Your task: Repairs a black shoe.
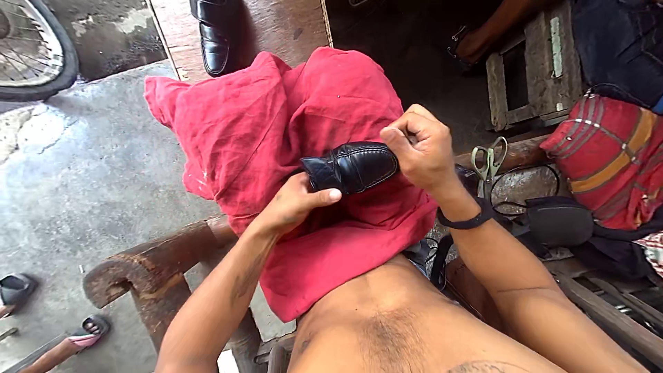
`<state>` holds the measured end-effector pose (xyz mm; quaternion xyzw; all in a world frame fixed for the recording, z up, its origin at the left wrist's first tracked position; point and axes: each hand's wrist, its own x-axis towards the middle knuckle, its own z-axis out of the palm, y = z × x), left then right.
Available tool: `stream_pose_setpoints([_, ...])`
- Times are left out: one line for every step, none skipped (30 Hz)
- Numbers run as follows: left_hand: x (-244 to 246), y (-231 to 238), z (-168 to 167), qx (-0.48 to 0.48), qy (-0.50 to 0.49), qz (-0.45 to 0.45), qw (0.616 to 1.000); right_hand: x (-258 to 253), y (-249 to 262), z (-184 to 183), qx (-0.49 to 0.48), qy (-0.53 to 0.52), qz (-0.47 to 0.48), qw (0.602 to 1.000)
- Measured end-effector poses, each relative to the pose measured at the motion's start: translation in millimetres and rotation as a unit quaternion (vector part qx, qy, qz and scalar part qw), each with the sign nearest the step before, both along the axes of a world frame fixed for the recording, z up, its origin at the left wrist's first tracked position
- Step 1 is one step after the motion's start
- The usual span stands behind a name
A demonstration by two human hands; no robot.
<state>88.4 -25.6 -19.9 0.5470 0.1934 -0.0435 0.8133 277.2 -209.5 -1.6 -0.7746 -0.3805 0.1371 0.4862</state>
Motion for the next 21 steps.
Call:
stream_pose_setpoints([14.2,-6.9,-10.2,-0.126,-0.022,0.027,0.991,-0.9,6.5,-6.1,0.008,-0.009,-0.007,1.000])
stream_pose_setpoints([25.9,-13.4,-17.6,-0.198,-0.035,0.046,0.979,-1.9,11.6,-10.4,0.009,-0.018,-0.013,1.000])
stream_pose_setpoints([34.6,-18.3,-19.8,-0.224,-0.040,0.057,0.972,-2.6,15.3,-11.0,0.003,-0.032,-0.020,0.999])
stream_pose_setpoints([40.0,-22.1,-16.7,-0.221,-0.034,0.064,0.973,-4.2,18.1,-8.9,-0.005,-0.048,-0.023,0.999])
stream_pose_setpoints([42.9,-26.5,-9.5,-0.198,-0.013,0.071,0.978,-7.7,19.9,-5.2,-0.014,-0.060,-0.024,0.998])
stream_pose_setpoints([44.7,-31.6,-1.7,-0.158,0.014,0.078,0.984,-11.4,21.1,-0.9,-0.025,-0.066,-0.021,0.997])
stream_pose_setpoints([47.0,-37.7,6.3,-0.119,0.043,0.094,0.988,-15.1,21.1,3.4,-0.037,-0.064,-0.015,0.997])
stream_pose_setpoints([48.8,-43.7,11.9,-0.087,0.063,0.113,0.988,-18.6,19.7,7.6,-0.049,-0.055,-0.004,0.997])
stream_pose_setpoints([50.4,-48.5,14.5,-0.064,0.076,0.134,0.986,-19.1,19.7,10.1,-0.058,-0.036,0.006,0.998])
stream_pose_setpoints([50.6,-52.4,14.8,-0.053,0.084,0.156,0.983,-17.0,19.6,9.7,-0.060,-0.005,0.016,0.998])
stream_pose_setpoints([49.5,-54.3,14.1,-0.048,0.087,0.171,0.980,-12.7,18.6,6.4,-0.048,0.043,0.024,0.998])
stream_pose_setpoints([48.2,-54.4,13.4,-0.049,0.091,0.181,0.978,-7.8,13.7,3.0,-0.016,0.102,0.031,0.994])
stream_pose_setpoints([46.8,-53.3,12.9,-0.052,0.101,0.190,0.975,-3.7,6.6,0.0,0.018,0.153,0.025,0.988])
stream_pose_setpoints([46.4,-51.1,12.3,-0.058,0.111,0.202,0.971,-2.3,1.0,-4.4,0.049,0.186,0.003,0.981])
stream_pose_setpoints([46.8,-48.4,11.5,-0.065,0.121,0.214,0.967,-1.8,-3.1,-10.0,0.066,0.192,-0.011,0.979])
stream_pose_setpoints([46.6,-45.9,10.9,-0.070,0.129,0.219,0.965,-4.0,-8.3,-15.2,0.074,0.187,-0.015,0.979])
stream_pose_setpoints([46.5,-44.3,10.6,-0.072,0.135,0.220,0.963,-7.4,-16.4,-17.3,0.082,0.185,-0.011,0.979])
stream_pose_setpoints([47.6,-43.2,10.0,-0.073,0.137,0.219,0.963,-6.9,-24.5,-13.9,0.087,0.190,-0.007,0.978])
stream_pose_setpoints([48.8,-42.8,9.2,-0.076,0.138,0.220,0.963,-3.6,-32.0,-5.6,0.087,0.203,-0.009,0.975])
stream_pose_setpoints([49.1,-43.0,8.5,-0.081,0.139,0.224,0.961,-1.0,-38.1,6.1,0.078,0.216,-0.018,0.973])
stream_pose_setpoints([49.0,-43.1,7.8,-0.087,0.137,0.227,0.960,0.4,-42.1,17.9,0.060,0.223,-0.018,0.973])
